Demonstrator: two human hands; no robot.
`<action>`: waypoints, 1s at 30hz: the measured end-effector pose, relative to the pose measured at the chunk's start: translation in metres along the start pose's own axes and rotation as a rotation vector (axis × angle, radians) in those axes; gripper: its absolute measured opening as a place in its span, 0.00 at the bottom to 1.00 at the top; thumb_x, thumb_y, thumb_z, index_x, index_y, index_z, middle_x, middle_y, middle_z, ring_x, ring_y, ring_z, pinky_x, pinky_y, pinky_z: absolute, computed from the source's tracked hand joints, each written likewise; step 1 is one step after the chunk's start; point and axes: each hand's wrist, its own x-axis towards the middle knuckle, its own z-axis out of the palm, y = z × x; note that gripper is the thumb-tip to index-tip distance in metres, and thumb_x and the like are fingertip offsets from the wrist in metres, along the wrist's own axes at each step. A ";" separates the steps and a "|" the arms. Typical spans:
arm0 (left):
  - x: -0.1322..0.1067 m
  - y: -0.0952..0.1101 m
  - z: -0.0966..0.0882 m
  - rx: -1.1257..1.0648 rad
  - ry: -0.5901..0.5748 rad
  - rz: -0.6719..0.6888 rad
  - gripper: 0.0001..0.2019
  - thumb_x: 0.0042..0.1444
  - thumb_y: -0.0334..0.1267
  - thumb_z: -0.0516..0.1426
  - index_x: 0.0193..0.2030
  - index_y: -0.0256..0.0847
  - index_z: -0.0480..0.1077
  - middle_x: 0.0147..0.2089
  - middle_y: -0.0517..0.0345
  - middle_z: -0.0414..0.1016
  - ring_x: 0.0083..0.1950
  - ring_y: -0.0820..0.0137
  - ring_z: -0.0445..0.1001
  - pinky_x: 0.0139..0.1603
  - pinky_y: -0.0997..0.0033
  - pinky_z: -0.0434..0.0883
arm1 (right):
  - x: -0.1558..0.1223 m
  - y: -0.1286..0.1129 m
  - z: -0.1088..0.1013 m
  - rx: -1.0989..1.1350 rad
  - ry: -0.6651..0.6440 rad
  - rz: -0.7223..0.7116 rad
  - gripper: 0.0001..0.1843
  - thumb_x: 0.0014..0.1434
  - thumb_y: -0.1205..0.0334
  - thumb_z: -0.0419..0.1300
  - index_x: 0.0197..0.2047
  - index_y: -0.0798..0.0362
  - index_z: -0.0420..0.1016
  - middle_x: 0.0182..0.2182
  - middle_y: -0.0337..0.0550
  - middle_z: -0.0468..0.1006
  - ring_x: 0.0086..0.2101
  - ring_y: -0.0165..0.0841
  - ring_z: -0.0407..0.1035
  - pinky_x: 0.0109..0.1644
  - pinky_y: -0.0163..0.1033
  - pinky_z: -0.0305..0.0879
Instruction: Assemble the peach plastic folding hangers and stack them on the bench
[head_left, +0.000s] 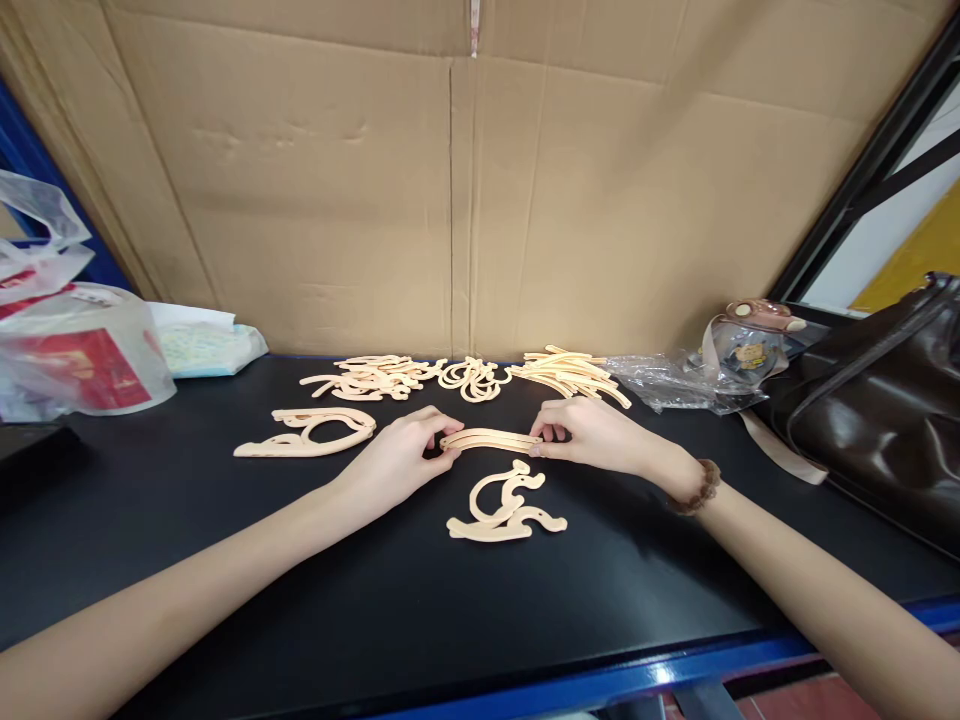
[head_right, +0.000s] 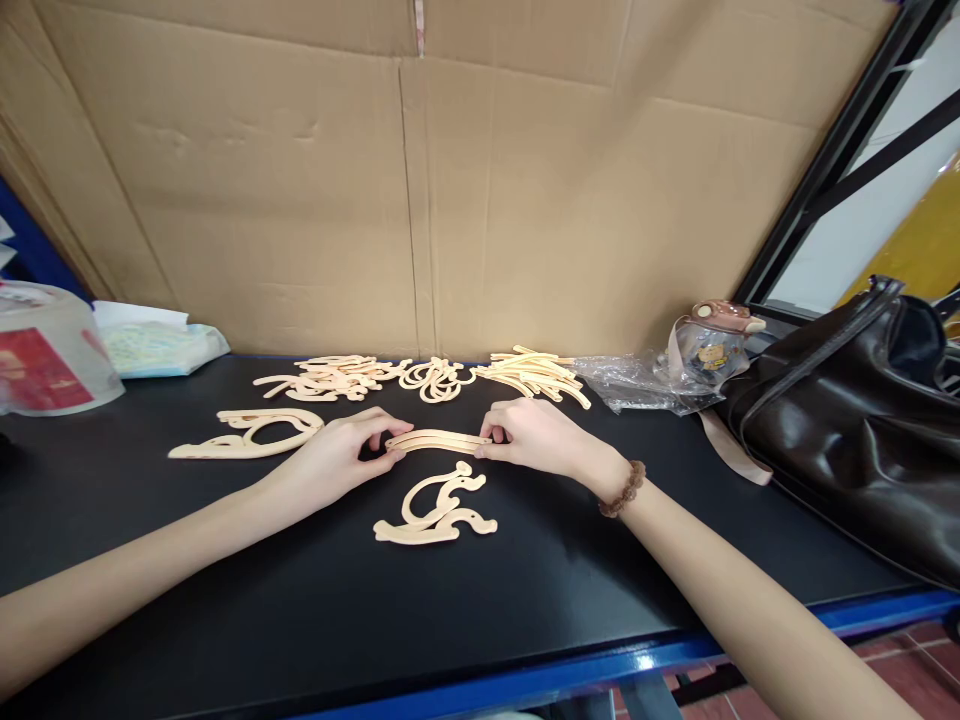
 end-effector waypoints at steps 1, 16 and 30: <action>0.000 0.000 0.001 0.001 0.010 -0.003 0.13 0.56 0.40 0.53 0.45 0.42 0.73 0.37 0.57 0.72 0.34 0.69 0.70 0.36 0.68 0.69 | 0.000 0.001 -0.001 0.005 -0.011 -0.005 0.16 0.59 0.48 0.59 0.36 0.52 0.78 0.30 0.40 0.75 0.29 0.30 0.66 0.31 0.35 0.56; 0.002 -0.001 0.002 -0.023 0.005 0.044 0.15 0.56 0.37 0.52 0.48 0.42 0.73 0.40 0.57 0.71 0.35 0.69 0.71 0.38 0.69 0.70 | 0.000 0.001 0.003 -0.078 0.024 -0.015 0.19 0.60 0.45 0.57 0.33 0.52 0.77 0.29 0.40 0.75 0.29 0.30 0.66 0.30 0.35 0.53; 0.001 0.004 0.004 0.045 -0.017 -0.016 0.15 0.58 0.34 0.49 0.47 0.41 0.73 0.39 0.57 0.69 0.36 0.69 0.71 0.37 0.69 0.68 | 0.000 0.009 -0.002 0.115 -0.085 -0.036 0.19 0.54 0.44 0.63 0.40 0.50 0.79 0.33 0.40 0.75 0.33 0.31 0.68 0.33 0.34 0.59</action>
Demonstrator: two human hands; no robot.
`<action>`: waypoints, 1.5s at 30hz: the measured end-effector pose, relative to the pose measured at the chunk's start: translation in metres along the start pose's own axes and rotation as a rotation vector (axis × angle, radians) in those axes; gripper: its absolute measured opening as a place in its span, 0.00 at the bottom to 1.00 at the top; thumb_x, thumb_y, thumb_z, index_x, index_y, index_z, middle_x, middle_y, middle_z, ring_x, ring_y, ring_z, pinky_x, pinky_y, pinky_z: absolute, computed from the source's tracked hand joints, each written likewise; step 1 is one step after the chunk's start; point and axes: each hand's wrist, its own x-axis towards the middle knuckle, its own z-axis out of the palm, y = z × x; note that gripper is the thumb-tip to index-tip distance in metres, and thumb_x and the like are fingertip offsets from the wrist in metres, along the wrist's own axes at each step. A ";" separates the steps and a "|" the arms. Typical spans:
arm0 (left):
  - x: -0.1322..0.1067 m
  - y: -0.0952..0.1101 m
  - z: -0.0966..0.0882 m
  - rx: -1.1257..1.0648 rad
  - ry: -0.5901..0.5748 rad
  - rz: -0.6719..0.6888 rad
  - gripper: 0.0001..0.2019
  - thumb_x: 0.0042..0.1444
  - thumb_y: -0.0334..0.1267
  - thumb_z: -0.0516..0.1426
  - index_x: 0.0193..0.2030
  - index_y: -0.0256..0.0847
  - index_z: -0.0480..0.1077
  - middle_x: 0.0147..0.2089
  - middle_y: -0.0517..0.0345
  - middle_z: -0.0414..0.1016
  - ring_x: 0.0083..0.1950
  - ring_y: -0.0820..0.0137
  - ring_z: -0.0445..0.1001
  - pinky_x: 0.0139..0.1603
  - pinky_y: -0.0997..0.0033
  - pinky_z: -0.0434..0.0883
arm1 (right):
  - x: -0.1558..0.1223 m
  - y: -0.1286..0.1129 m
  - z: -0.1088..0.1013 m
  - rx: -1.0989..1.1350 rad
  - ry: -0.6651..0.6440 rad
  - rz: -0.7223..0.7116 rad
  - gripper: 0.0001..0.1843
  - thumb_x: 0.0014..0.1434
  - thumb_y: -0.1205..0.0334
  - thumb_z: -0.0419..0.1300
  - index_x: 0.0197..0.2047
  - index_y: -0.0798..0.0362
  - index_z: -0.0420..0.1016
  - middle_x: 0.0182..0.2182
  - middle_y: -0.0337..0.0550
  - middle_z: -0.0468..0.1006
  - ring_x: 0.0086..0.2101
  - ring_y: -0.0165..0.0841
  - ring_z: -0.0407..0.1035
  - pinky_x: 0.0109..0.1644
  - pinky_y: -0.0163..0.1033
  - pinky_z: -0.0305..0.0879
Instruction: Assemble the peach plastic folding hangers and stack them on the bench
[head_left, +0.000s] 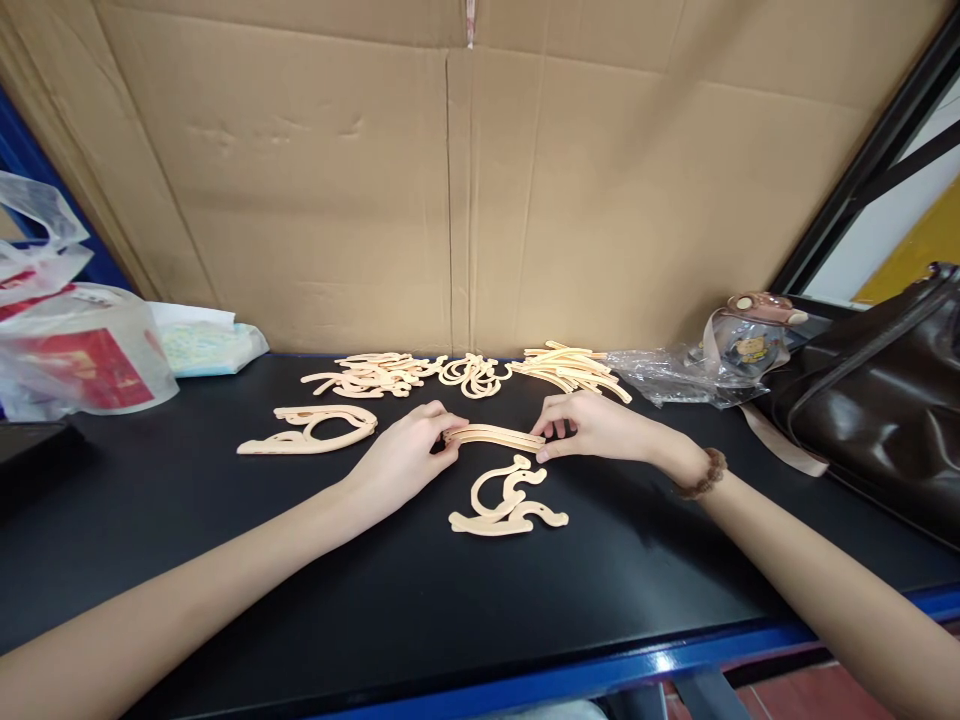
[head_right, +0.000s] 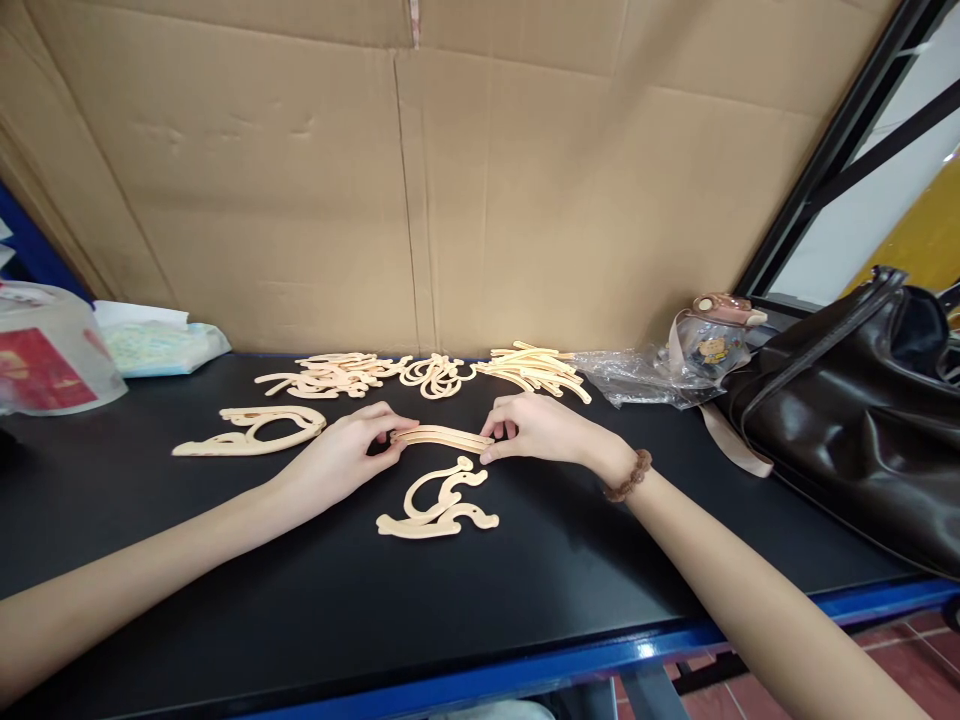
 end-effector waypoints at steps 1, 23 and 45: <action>0.000 -0.001 0.000 -0.005 0.003 0.016 0.15 0.58 0.34 0.49 0.47 0.41 0.73 0.39 0.57 0.69 0.36 0.69 0.71 0.37 0.69 0.68 | 0.000 0.000 0.001 0.003 0.011 0.005 0.18 0.55 0.45 0.63 0.39 0.50 0.79 0.32 0.40 0.75 0.32 0.31 0.68 0.33 0.34 0.59; 0.001 -0.002 0.003 0.058 -0.001 0.025 0.14 0.63 0.39 0.48 0.47 0.40 0.71 0.41 0.57 0.67 0.38 0.68 0.72 0.39 0.68 0.68 | 0.001 -0.010 0.005 -0.103 0.064 0.062 0.09 0.59 0.56 0.59 0.37 0.53 0.75 0.29 0.38 0.74 0.27 0.29 0.65 0.29 0.34 0.54; -0.015 0.037 -0.021 0.088 -0.194 0.187 0.17 0.56 0.55 0.56 0.43 0.44 0.72 0.35 0.62 0.73 0.39 0.67 0.70 0.38 0.69 0.65 | -0.009 -0.020 -0.010 -0.222 0.166 0.043 0.13 0.63 0.54 0.57 0.44 0.51 0.77 0.34 0.41 0.77 0.33 0.32 0.69 0.36 0.36 0.60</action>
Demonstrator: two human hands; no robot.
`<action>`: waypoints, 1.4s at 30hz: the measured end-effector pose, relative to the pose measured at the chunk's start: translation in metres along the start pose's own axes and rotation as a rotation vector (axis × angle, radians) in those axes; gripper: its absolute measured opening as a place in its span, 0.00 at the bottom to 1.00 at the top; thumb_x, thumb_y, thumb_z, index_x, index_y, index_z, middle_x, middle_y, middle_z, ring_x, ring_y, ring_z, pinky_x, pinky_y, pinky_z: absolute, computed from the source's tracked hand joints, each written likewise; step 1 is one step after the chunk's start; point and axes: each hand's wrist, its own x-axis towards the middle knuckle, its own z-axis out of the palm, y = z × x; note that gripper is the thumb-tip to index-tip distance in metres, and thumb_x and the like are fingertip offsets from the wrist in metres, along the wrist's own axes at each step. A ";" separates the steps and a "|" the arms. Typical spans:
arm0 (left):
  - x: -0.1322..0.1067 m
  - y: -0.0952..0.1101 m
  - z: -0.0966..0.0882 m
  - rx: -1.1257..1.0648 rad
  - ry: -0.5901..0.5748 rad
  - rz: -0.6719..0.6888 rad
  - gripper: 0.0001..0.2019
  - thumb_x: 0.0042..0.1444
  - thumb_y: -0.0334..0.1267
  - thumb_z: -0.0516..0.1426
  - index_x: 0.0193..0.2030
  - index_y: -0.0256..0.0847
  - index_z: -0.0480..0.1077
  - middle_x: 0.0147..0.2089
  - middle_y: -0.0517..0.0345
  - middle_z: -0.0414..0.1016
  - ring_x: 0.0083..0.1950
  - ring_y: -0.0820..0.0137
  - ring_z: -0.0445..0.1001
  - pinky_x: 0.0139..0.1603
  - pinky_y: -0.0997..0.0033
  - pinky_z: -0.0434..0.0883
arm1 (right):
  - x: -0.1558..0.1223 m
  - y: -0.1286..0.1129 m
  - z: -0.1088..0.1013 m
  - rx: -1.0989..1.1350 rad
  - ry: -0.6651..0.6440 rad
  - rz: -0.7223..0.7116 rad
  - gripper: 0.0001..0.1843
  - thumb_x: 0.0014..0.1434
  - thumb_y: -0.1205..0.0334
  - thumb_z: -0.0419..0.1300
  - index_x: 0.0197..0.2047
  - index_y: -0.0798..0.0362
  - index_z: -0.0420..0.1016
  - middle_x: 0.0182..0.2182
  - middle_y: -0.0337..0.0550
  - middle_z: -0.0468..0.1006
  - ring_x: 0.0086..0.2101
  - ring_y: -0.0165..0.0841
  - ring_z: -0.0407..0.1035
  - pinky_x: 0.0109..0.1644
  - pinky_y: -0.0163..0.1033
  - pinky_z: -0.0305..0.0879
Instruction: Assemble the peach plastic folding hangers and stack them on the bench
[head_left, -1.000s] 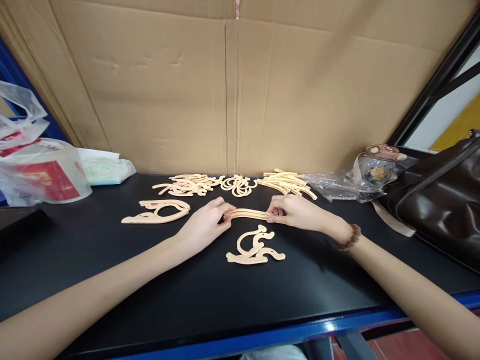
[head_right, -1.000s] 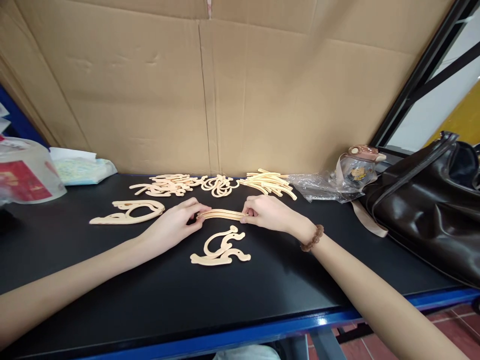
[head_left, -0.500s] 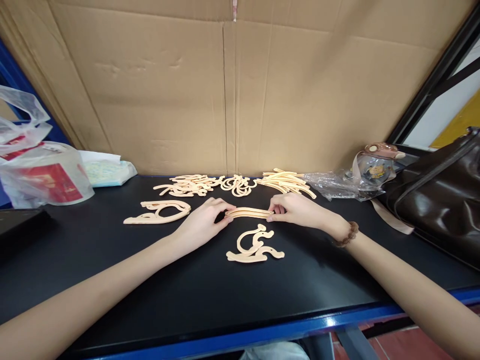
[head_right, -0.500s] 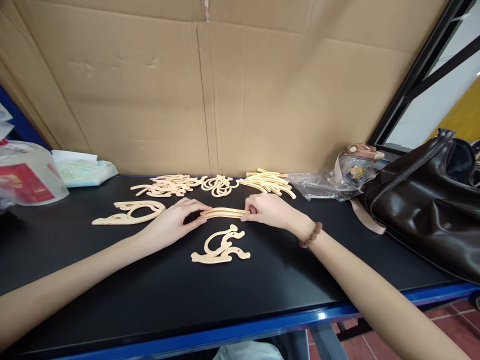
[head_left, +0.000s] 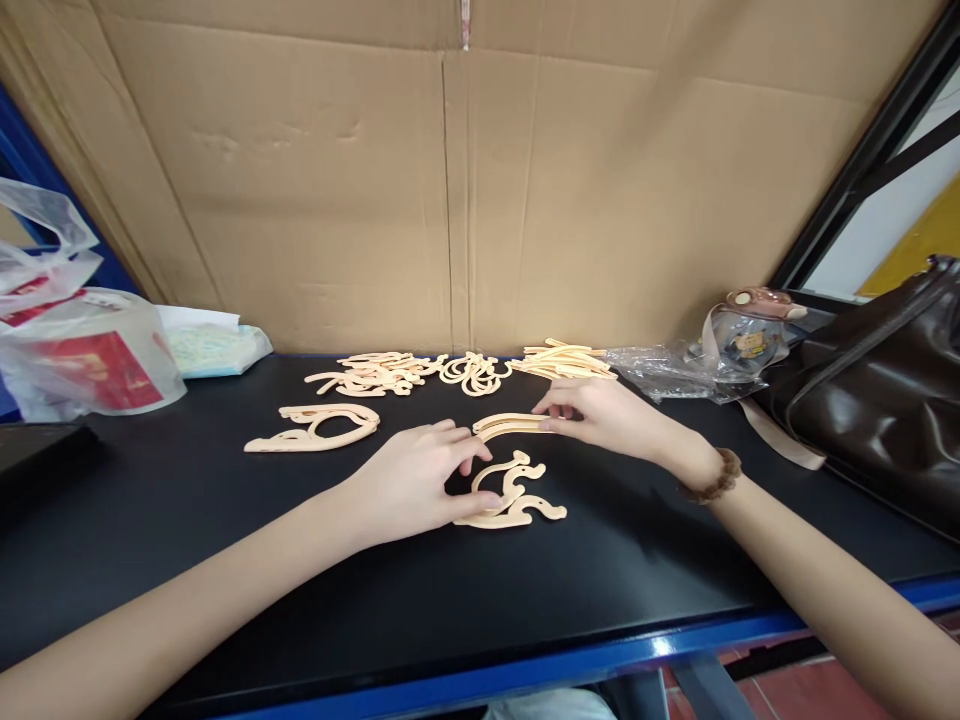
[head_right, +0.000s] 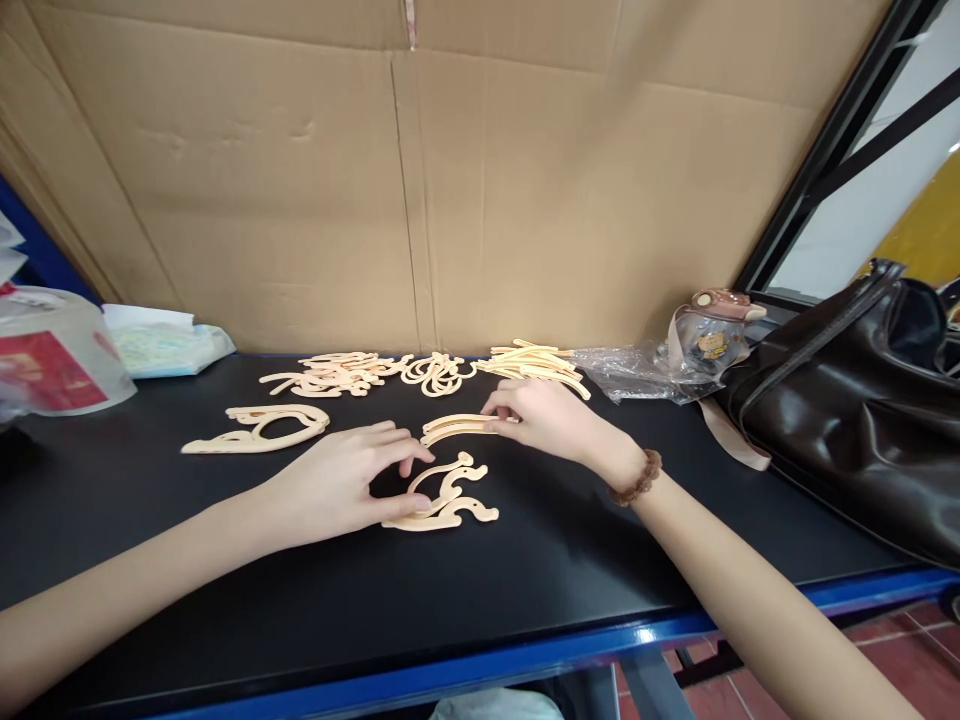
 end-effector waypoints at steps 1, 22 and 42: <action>-0.001 0.001 0.000 -0.015 -0.015 -0.027 0.17 0.55 0.54 0.57 0.42 0.45 0.72 0.35 0.62 0.72 0.38 0.68 0.70 0.36 0.69 0.64 | 0.000 -0.005 0.002 0.035 0.001 -0.062 0.13 0.64 0.54 0.55 0.45 0.50 0.77 0.36 0.41 0.77 0.34 0.31 0.69 0.36 0.36 0.60; 0.050 -0.012 0.010 0.220 0.092 0.047 0.11 0.64 0.38 0.49 0.40 0.39 0.72 0.42 0.54 0.72 0.44 0.64 0.71 0.37 0.70 0.67 | 0.002 -0.033 0.029 0.012 0.023 -0.147 0.08 0.62 0.61 0.58 0.37 0.51 0.79 0.36 0.43 0.75 0.37 0.34 0.69 0.41 0.38 0.63; 0.024 -0.006 -0.010 -0.039 0.044 -0.068 0.08 0.57 0.41 0.52 0.29 0.42 0.64 0.30 0.63 0.68 0.29 0.72 0.66 0.29 0.73 0.59 | 0.004 0.007 0.006 1.180 0.165 0.307 0.09 0.55 0.60 0.58 0.27 0.55 0.71 0.28 0.39 0.73 0.33 0.28 0.67 0.40 0.35 0.63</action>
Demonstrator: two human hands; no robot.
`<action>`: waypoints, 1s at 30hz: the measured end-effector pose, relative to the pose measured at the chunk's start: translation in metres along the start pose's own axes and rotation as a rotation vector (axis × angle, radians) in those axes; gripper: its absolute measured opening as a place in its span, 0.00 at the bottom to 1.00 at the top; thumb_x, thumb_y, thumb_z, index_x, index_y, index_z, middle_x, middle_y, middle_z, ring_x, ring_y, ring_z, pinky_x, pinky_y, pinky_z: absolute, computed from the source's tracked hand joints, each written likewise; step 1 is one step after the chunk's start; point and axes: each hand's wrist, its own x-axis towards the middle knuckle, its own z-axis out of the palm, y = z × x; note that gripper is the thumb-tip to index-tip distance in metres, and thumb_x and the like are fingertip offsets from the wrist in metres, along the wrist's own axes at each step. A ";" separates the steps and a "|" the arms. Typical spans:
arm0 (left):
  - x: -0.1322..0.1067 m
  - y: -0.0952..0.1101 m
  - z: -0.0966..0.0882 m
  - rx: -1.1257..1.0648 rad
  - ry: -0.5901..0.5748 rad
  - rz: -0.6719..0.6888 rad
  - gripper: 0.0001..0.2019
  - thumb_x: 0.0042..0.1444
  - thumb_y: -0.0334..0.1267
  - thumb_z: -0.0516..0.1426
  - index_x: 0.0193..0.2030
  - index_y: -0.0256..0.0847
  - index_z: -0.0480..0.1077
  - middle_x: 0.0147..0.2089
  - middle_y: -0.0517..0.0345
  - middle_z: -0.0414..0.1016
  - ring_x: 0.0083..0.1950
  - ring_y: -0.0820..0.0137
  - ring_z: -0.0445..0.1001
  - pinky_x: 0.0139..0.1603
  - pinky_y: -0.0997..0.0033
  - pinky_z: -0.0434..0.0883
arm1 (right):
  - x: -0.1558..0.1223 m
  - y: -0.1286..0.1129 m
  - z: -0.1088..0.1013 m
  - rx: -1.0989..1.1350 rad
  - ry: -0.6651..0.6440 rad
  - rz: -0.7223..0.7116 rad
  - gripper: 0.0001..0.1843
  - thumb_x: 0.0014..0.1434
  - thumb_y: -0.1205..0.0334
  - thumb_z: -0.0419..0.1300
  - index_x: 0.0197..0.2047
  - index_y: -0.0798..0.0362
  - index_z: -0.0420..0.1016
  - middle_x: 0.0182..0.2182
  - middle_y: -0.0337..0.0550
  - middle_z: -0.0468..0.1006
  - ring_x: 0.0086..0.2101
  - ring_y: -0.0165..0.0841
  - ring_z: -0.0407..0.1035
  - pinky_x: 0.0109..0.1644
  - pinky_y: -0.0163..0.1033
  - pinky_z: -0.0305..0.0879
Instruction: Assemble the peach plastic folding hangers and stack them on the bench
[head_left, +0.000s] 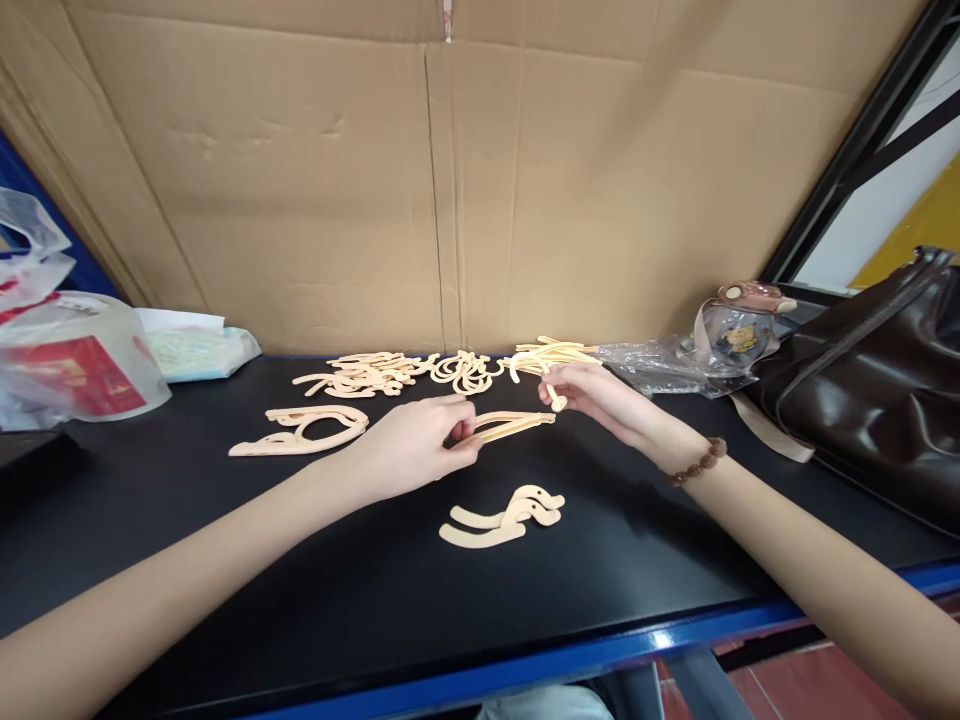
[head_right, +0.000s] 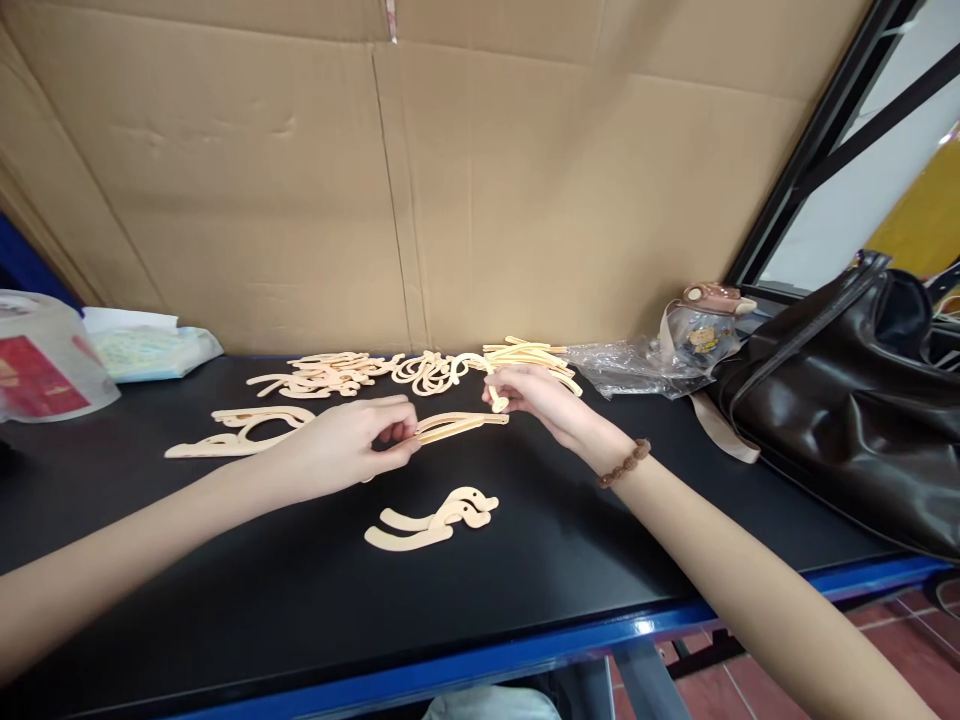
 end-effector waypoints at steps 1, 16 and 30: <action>-0.003 -0.001 0.000 -0.007 0.000 -0.021 0.08 0.57 0.41 0.52 0.29 0.42 0.64 0.30 0.63 0.69 0.29 0.72 0.66 0.28 0.72 0.59 | -0.001 0.000 0.003 0.035 -0.022 0.035 0.09 0.55 0.60 0.59 0.27 0.55 0.71 0.30 0.40 0.74 0.33 0.28 0.67 0.40 0.35 0.65; -0.010 -0.015 0.000 -0.087 -0.050 -0.057 0.17 0.65 0.42 0.42 0.27 0.42 0.61 0.25 0.62 0.67 0.27 0.71 0.67 0.28 0.71 0.59 | -0.005 0.010 0.029 0.131 0.000 0.145 0.10 0.58 0.57 0.61 0.33 0.53 0.66 0.29 0.39 0.75 0.29 0.29 0.75 0.32 0.32 0.73; -0.003 -0.024 0.002 -0.216 0.114 0.207 0.10 0.62 0.44 0.53 0.41 0.51 0.77 0.51 0.58 0.68 0.56 0.63 0.62 0.59 0.60 0.58 | -0.004 0.012 0.025 0.012 0.031 0.106 0.10 0.63 0.54 0.55 0.36 0.53 0.65 0.32 0.44 0.80 0.34 0.31 0.76 0.38 0.35 0.71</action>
